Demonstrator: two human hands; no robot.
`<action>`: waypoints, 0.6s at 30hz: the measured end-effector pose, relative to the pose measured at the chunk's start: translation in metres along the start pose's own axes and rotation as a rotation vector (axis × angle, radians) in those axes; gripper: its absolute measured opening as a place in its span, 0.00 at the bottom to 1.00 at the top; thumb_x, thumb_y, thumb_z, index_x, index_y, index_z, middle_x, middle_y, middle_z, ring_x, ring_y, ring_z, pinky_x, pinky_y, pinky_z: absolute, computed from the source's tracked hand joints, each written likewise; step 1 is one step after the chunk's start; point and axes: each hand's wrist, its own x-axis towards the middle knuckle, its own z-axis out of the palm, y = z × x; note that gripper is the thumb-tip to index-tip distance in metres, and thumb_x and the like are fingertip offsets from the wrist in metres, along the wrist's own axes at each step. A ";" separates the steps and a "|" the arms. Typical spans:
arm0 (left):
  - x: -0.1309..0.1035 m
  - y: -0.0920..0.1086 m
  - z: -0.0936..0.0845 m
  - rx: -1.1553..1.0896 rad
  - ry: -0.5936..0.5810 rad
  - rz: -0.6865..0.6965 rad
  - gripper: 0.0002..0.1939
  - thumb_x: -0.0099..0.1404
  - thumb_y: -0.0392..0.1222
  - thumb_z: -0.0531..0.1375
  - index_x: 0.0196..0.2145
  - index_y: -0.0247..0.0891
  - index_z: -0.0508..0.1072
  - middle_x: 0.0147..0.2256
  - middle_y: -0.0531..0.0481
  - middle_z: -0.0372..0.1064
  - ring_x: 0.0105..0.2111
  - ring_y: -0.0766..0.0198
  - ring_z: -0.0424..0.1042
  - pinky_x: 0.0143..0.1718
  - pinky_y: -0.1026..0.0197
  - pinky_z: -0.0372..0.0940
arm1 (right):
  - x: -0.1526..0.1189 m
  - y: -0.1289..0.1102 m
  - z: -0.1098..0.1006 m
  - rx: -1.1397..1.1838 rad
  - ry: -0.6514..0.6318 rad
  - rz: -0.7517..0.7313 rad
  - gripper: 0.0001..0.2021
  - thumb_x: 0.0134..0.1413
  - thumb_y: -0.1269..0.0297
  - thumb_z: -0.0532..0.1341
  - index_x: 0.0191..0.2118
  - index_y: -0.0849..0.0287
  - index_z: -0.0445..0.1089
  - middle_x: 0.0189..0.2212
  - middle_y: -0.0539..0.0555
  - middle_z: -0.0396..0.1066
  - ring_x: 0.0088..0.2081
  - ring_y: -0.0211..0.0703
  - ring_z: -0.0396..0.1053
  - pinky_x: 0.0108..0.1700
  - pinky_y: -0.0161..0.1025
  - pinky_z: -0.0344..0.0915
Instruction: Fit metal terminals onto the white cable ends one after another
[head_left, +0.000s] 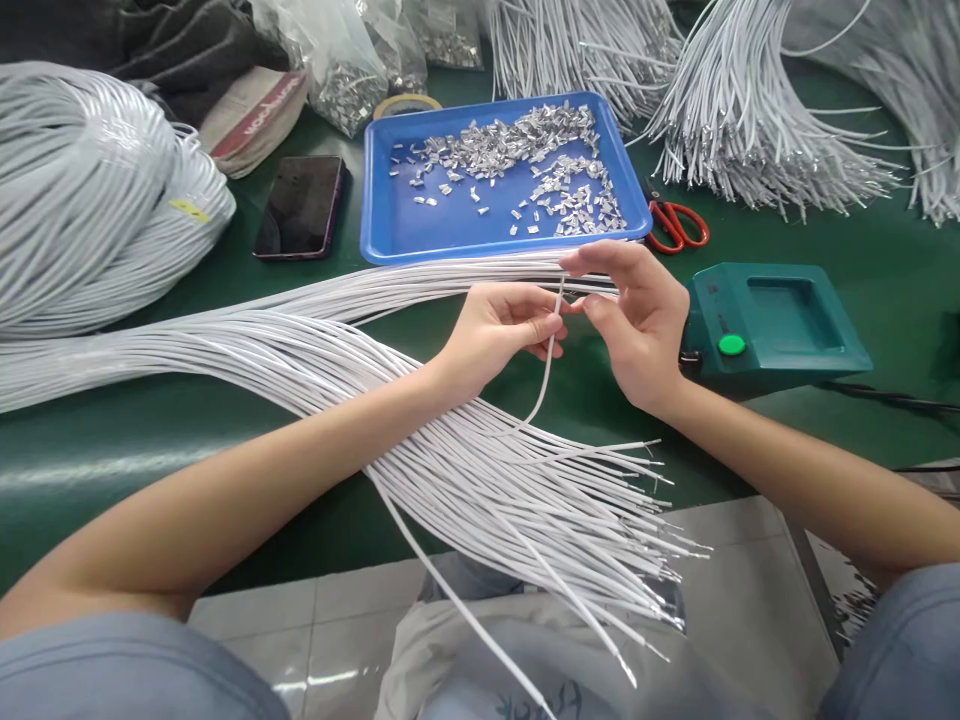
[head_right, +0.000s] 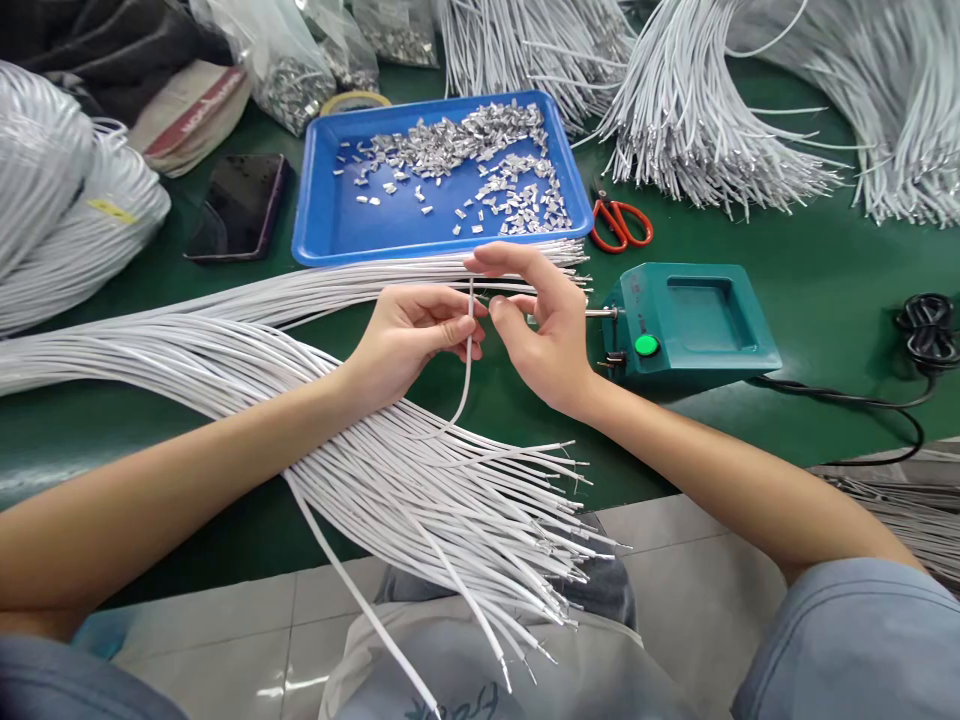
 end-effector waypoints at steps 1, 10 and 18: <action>0.000 0.000 0.000 0.001 -0.002 0.002 0.14 0.52 0.44 0.71 0.32 0.31 0.78 0.25 0.50 0.74 0.25 0.64 0.75 0.28 0.62 0.72 | -0.001 0.000 0.000 -0.020 -0.010 0.006 0.12 0.59 0.66 0.56 0.47 0.49 0.68 0.45 0.52 0.74 0.51 0.47 0.71 0.40 0.45 0.77; 0.000 0.000 0.000 -0.040 0.018 0.005 0.12 0.52 0.43 0.71 0.31 0.33 0.78 0.25 0.51 0.74 0.23 0.67 0.74 0.26 0.65 0.71 | -0.001 -0.002 0.000 -0.001 0.016 0.016 0.11 0.59 0.68 0.56 0.45 0.49 0.70 0.43 0.51 0.76 0.49 0.45 0.73 0.39 0.43 0.77; 0.000 0.000 0.000 -0.042 0.032 0.005 0.14 0.51 0.44 0.72 0.30 0.32 0.77 0.24 0.51 0.74 0.22 0.67 0.73 0.25 0.66 0.70 | 0.001 0.001 0.001 0.007 0.061 0.045 0.03 0.58 0.66 0.59 0.37 0.53 0.70 0.36 0.51 0.75 0.42 0.43 0.74 0.36 0.42 0.76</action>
